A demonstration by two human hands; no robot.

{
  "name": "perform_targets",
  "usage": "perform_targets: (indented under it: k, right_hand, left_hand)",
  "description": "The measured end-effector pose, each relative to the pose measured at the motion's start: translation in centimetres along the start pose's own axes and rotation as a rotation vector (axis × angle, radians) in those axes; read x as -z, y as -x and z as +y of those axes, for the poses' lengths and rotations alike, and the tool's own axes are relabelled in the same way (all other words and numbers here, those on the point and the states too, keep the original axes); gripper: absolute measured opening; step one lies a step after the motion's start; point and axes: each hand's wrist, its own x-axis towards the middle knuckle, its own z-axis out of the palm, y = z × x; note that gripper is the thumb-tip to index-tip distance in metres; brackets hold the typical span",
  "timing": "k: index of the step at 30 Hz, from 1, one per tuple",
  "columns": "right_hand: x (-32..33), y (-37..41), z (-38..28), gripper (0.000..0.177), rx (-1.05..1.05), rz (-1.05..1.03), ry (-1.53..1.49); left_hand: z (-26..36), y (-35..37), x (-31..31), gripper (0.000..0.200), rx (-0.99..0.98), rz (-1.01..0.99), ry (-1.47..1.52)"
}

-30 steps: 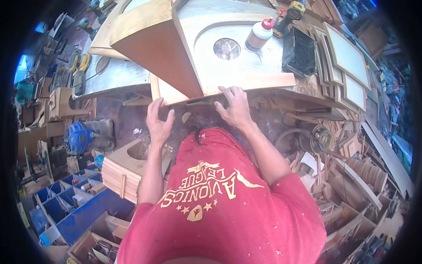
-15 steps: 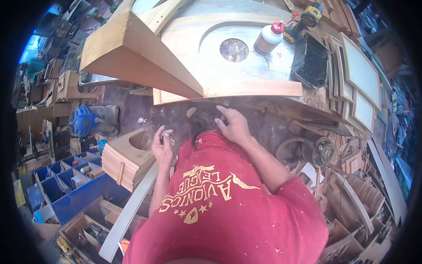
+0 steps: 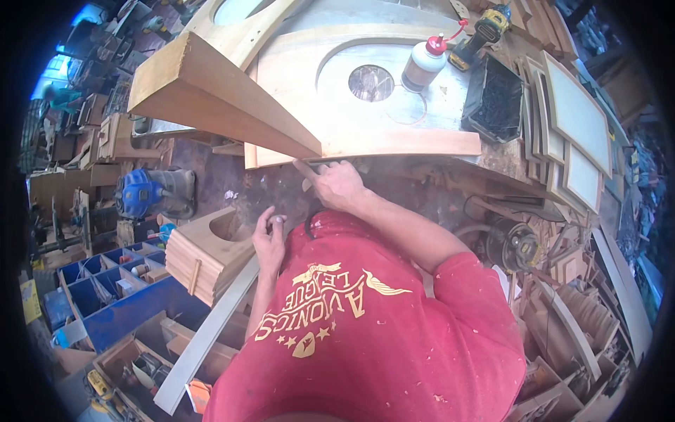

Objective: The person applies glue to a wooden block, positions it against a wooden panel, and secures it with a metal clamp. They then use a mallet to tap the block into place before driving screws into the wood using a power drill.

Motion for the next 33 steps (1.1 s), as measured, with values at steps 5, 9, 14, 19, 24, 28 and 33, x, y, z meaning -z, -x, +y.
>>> perform_targets:
  k: [5, 9, 14, 19, 24, 28, 33]
  right_hand:
    - [2.0, 0.2, 1.0, 0.074, -0.031, -0.230, 0.037]
    - [2.5, 1.6, 2.1, 0.068, -0.057, -0.093, -0.019]
    - [3.5, 5.5, 2.1, 0.065, -0.358, -0.037, -0.090]
    - [4.3, 12.2, 2.5, 0.049, -0.630, 0.095, -0.429]
    - [-3.0, 18.7, 11.8, 0.053, -1.385, 0.934, -1.567]
    - [-4.5, 21.1, 20.6, 0.065, -1.207, 1.799, -2.069]
    - [-5.3, 17.6, 21.3, 0.067, -1.198, 2.056, -2.085]
  left_hand:
    - [-0.5, -0.2, 0.1, 0.033, -0.008, -0.023, -0.037]
    - [-0.9, -0.8, -0.2, 0.033, -0.020, -0.071, -0.006]
    - [-0.6, -1.4, -0.2, 0.033, -0.038, -0.112, -0.042]
    - [-1.4, -1.4, -0.5, 0.034, -0.027, -0.137, -0.077]
    - [-1.4, -1.0, -0.3, 0.036, -0.110, -0.093, -0.218]
    - [-1.7, -0.6, 0.2, 0.036, -0.048, -0.095, -0.247]
    - [-2.7, -1.5, 0.5, 0.034, -0.108, -0.015, -0.250]
